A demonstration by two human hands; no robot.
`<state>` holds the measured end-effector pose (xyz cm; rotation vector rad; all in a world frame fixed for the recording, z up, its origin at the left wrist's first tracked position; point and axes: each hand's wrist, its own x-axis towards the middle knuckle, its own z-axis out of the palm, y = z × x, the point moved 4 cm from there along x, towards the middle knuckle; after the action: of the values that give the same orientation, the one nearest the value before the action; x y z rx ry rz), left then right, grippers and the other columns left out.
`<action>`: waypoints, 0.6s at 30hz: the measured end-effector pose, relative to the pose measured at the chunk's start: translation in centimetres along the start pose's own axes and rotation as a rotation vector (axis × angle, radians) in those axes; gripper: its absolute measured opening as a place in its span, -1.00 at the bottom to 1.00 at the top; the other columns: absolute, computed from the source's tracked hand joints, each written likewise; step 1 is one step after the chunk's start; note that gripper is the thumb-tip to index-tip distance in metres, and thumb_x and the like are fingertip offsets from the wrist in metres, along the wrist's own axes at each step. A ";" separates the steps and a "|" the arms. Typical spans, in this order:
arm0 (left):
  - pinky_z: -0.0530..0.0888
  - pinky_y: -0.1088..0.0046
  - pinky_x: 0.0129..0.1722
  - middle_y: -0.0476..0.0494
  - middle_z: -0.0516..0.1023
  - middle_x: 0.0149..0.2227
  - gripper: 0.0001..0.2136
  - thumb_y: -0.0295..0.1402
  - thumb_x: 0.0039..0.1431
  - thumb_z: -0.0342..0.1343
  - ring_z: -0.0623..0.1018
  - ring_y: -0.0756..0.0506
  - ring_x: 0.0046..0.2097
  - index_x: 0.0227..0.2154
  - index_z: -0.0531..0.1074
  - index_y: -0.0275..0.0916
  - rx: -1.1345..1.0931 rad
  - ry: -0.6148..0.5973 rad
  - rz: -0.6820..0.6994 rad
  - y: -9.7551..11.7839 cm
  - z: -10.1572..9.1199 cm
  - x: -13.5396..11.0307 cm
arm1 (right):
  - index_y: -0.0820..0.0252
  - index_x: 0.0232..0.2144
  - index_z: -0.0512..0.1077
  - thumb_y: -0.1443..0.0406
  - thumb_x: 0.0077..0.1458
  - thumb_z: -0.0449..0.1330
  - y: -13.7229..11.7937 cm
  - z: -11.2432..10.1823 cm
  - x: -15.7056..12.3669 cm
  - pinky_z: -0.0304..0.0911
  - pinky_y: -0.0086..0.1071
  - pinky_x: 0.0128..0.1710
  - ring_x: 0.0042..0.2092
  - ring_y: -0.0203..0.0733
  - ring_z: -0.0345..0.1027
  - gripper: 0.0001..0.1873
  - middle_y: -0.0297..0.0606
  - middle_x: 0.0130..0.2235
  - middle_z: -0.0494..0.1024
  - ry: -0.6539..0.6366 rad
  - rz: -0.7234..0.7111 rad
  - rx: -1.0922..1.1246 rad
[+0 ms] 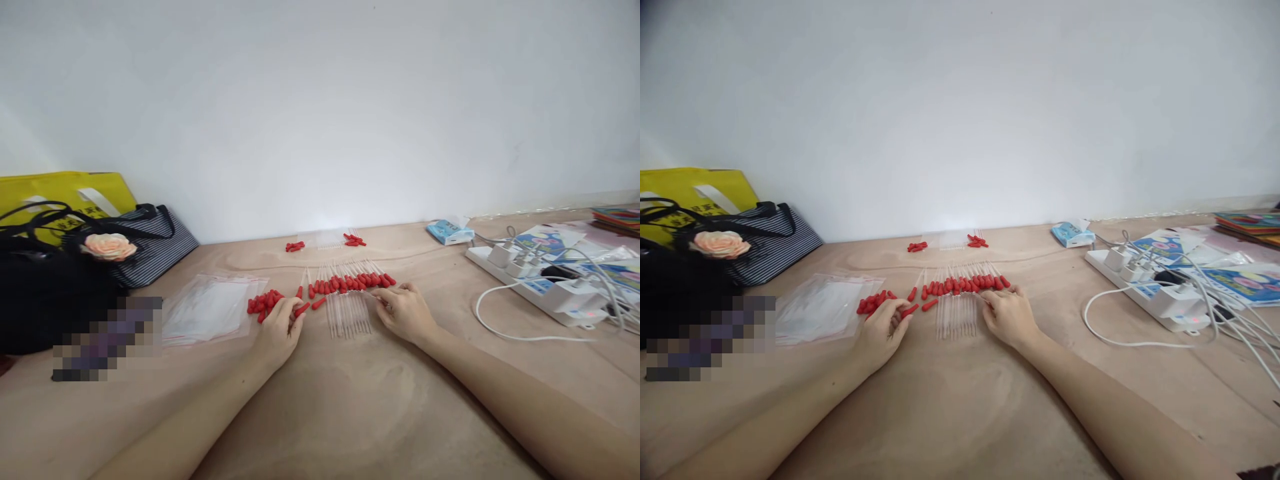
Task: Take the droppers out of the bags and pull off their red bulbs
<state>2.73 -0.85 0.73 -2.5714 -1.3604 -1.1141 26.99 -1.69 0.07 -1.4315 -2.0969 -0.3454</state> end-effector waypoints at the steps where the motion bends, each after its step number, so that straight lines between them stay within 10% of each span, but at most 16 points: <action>1: 0.40 0.48 -0.43 -0.03 0.36 -0.42 -0.91 -0.40 0.11 -0.08 0.40 0.02 -0.46 -0.32 0.27 -0.23 -0.011 -0.018 -0.027 -0.1 0.2 0.1 | 0.14 -0.34 0.43 0.40 0.00 -0.03 -0.1 0.0 0.0 -0.04 -0.36 -0.27 -0.43 -0.31 0.36 -0.75 -0.35 -0.46 0.55 0.001 0.001 -0.013; 12: 0.40 0.50 -0.47 0.02 0.36 -0.46 -0.85 -0.31 -0.02 0.10 0.41 0.04 -0.50 -0.47 0.25 -0.24 -0.162 -0.149 -0.215 -0.5 1.4 0.8 | 0.18 -0.32 0.42 0.42 -0.04 -0.03 -1.4 0.7 -0.3 -0.08 -0.35 -0.34 -0.41 -0.28 0.31 -0.73 -0.26 -0.37 0.52 -0.111 0.097 -0.120; 18: 0.37 0.37 -0.34 -0.10 0.43 -0.41 -0.88 -0.32 0.09 -0.06 0.42 -0.08 -0.35 -0.43 0.32 -0.24 0.090 0.005 -0.095 0.0 -0.9 1.8 | 0.14 -0.25 0.39 0.36 0.01 -0.02 -1.8 0.9 -0.5 -0.04 -0.34 -0.30 -0.24 -0.19 0.29 -0.74 -0.23 -0.31 0.47 -0.137 0.112 -0.069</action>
<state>2.85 0.14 2.46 -2.4639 -1.5097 -1.0449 25.17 -2.34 -0.70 -1.6479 -2.1183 -0.2854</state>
